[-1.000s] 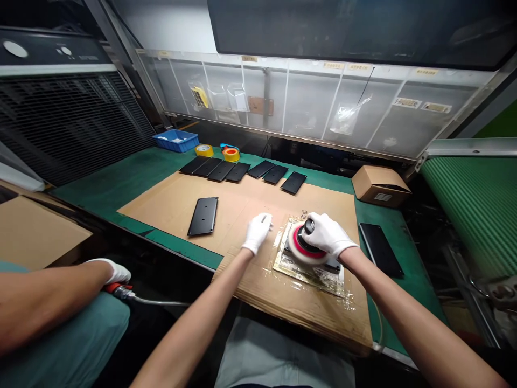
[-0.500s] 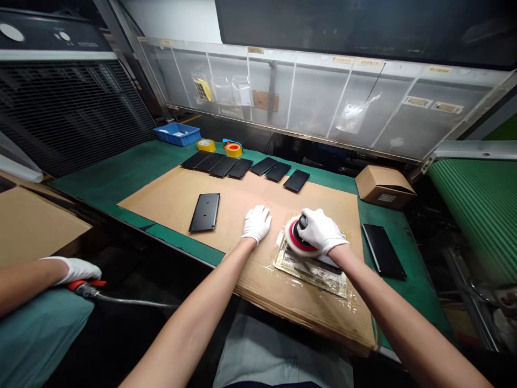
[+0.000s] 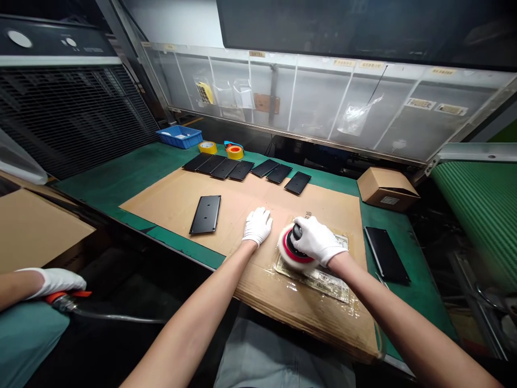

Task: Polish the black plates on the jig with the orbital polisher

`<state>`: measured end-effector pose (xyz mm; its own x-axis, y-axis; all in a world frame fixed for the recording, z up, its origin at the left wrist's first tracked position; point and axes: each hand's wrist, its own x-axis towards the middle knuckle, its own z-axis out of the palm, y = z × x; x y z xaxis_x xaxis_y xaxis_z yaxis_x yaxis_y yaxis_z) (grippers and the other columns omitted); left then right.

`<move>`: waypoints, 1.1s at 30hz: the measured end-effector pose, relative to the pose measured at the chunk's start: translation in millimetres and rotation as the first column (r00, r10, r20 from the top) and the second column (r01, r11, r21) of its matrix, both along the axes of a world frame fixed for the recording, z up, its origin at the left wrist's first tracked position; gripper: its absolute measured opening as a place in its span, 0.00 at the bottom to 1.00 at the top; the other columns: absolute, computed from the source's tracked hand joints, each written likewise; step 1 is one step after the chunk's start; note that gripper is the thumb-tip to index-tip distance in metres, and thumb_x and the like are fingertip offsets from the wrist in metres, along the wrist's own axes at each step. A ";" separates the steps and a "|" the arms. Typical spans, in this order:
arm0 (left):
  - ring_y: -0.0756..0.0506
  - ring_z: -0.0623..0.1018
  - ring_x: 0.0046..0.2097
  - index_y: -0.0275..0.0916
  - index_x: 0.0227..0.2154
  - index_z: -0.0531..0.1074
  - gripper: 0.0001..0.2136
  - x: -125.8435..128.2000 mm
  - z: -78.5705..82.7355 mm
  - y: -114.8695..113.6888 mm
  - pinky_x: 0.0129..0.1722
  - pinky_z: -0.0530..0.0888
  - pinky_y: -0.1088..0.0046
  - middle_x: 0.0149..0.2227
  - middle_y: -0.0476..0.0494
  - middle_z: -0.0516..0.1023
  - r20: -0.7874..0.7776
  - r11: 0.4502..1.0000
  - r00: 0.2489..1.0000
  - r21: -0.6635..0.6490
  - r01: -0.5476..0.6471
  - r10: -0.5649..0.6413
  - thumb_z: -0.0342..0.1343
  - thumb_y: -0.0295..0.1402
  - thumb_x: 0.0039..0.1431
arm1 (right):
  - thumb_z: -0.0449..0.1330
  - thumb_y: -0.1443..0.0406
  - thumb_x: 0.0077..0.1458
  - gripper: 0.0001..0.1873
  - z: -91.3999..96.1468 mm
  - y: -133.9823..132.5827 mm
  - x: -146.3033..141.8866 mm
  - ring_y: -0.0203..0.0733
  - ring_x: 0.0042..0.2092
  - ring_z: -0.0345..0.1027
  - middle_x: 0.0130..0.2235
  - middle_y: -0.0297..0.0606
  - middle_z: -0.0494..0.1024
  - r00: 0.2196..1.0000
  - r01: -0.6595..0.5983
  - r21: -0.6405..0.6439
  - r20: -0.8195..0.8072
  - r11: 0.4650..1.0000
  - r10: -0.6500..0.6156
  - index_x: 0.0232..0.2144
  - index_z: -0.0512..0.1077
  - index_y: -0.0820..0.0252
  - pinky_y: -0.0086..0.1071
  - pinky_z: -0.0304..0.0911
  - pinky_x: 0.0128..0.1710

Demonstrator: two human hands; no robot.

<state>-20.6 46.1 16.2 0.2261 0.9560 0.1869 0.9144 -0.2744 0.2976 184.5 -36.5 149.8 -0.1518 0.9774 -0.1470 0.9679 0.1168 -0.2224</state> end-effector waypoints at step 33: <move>0.39 0.67 0.67 0.50 0.58 0.71 0.19 1.3 4.6 0.2 0.67 0.60 0.60 0.66 0.49 0.71 -0.165 1.000 0.986 0.012 -0.009 0.011 0.40 0.40 0.73 | 0.51 0.50 0.67 0.21 -5.1 -24.9 45.8 0.46 0.36 0.73 0.45 0.45 0.71 0.960 0.238 0.033 0.141 0.971 -0.241 0.54 0.71 0.51 0.35 0.62 0.35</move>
<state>-19.3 46.2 20.7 0.2451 0.9565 0.1581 0.9535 -0.2673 0.1390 230.3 -61.4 144.7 0.1085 0.9850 -0.1343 0.9896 -0.1199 -0.0798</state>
